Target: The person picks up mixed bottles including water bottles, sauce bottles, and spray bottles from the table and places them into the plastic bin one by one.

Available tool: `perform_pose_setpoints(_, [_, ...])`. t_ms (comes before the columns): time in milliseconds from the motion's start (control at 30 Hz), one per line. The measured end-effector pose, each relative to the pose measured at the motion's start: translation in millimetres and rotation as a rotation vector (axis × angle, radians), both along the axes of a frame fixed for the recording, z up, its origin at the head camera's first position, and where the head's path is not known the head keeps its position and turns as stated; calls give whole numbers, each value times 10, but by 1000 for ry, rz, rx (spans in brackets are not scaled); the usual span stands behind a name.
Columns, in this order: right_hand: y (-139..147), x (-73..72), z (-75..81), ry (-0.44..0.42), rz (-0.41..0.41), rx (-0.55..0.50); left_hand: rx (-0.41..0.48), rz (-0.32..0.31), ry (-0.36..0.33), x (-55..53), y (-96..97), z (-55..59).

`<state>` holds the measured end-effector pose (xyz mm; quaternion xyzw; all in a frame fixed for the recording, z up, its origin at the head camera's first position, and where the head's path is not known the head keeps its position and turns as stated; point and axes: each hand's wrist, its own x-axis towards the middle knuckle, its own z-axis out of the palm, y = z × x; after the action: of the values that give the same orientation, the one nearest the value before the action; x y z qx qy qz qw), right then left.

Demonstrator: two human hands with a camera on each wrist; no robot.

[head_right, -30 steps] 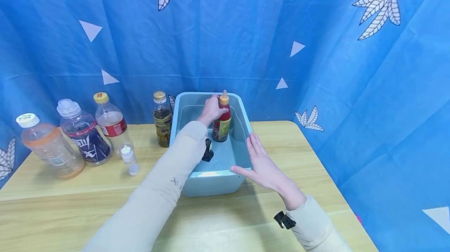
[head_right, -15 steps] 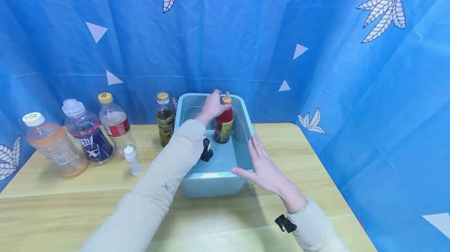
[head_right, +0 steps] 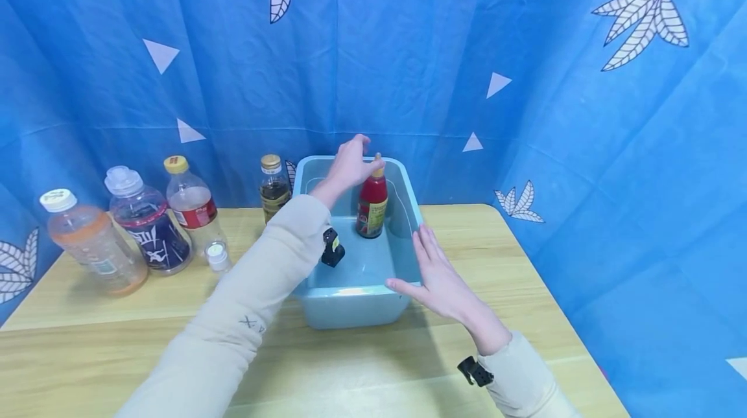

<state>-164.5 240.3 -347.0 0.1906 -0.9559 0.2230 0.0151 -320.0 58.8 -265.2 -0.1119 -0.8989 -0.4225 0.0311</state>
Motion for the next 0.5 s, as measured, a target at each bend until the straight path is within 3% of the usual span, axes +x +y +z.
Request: perform_pose_setpoints(500, [-8, -1, 19, 2, 4, 14, -28, -31, 64, 258, -209, 200])
